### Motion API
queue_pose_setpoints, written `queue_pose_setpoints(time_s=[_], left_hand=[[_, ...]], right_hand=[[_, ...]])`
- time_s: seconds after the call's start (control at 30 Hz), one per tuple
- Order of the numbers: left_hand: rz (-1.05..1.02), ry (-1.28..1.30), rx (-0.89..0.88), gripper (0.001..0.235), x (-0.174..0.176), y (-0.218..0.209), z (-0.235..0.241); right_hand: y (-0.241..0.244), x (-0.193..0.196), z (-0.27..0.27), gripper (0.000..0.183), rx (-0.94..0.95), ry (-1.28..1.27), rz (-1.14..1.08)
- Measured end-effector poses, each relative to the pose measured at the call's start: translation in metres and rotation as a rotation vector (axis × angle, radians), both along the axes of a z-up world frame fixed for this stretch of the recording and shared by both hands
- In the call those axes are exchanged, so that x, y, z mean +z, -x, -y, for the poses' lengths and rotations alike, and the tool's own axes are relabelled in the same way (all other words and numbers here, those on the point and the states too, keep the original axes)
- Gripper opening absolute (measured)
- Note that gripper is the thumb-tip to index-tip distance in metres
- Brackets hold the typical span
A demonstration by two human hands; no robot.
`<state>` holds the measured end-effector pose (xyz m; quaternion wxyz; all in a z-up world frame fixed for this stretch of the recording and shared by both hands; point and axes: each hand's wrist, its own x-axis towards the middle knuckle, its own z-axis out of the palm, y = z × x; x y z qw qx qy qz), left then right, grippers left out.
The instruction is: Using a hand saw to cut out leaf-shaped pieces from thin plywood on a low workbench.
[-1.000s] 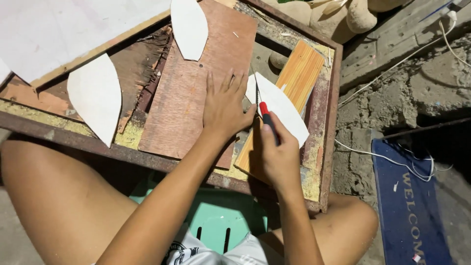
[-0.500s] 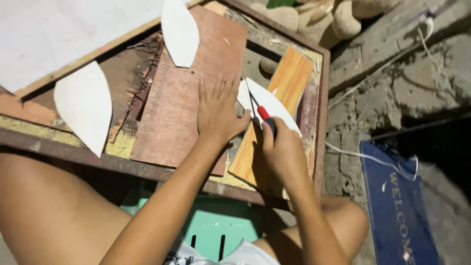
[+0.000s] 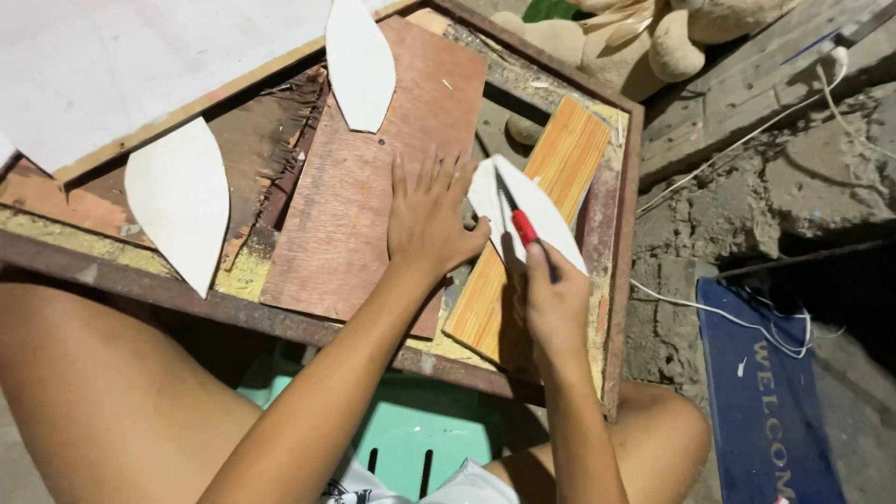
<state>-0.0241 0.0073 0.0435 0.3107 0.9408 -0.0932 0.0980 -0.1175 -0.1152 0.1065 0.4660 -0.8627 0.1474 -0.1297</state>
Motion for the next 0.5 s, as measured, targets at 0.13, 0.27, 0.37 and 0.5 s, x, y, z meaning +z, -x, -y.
queue_pose_setpoints(time_s=[0.13,0.27,0.37,0.5], left_hand=[[0.046,0.087,-0.071,0.082,0.002,0.000,0.001],[-0.093,0.386,-0.073,0.083,0.025,0.018,-0.001],[-0.397,0.503,-0.192,0.073,0.068,0.047,0.008],[-0.371,0.464,-0.310,0.050,0.055,0.064,0.022]], right_hand=[[0.013,0.007,-0.005,0.033,-0.096,-0.374,-0.030],[0.025,0.017,-0.010,0.028,-0.100,-0.793,0.016],[0.030,0.019,-0.013,0.023,-0.120,-0.853,0.150],[0.034,0.035,-0.001,0.032,-0.109,-0.907,0.232]])
